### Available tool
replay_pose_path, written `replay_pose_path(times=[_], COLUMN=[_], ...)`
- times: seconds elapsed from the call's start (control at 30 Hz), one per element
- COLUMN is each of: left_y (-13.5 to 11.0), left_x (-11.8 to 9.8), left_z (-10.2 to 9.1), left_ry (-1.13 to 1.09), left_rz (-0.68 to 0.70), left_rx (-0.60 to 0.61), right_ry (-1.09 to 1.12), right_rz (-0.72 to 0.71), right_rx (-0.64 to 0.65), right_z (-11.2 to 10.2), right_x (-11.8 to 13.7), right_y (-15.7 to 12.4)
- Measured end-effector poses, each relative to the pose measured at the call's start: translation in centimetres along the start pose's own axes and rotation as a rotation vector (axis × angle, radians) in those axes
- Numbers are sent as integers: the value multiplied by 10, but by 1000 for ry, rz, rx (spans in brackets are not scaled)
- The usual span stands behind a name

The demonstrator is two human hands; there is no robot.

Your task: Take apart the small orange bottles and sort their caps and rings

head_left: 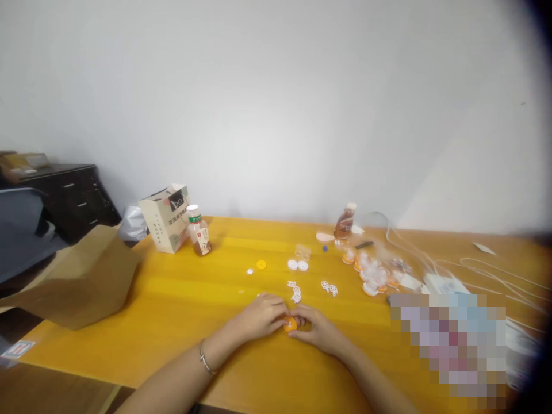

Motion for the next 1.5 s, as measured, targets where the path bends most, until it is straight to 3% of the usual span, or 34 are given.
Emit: replay_pose_path(times=[0.23,0.43,0.63,0.8,0.97,1.23,1.33,1.43,1.5], left_y=[-2,-2,-2,-3,-5,-8,-5,2,7], left_x=[0,-3,-3,-3,-5,-2,14,49,77], left_z=[17,17,15,7,-11,-15,-26,-48,-58], left_ry=[247,238,182,79,-32,25,84,95,137], left_rz=[109,135,76,33,111,171,117,-50,-177], left_rx=[-61,-82,-73,-53,-45,-78,-140,-263,-280], right_ry=[-10,-25,-10,25,74,141,174,140,117], right_rz=[-16,-21,-31,-18,-7,23,61,103,114], right_rx=[5,-2,-17,-32,-97,-206,-258,-304,-321], right_z=[0,0,0,1,-3,-8,-10,-13,-14], right_x=[0,2,1,-1,0,-2,-7,-10,-10], right_y=[1,2,1,0,0,0,-1,-3,-3])
Point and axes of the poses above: each hand's wrist, its own y-axis towards the middle knuckle, its own z-axis out of the palm, x = y × z, the point moved 5 cm from there along y, towards the middle knuckle, and after that the axes turned 11 degrees about -z, right-handed, at the moved point
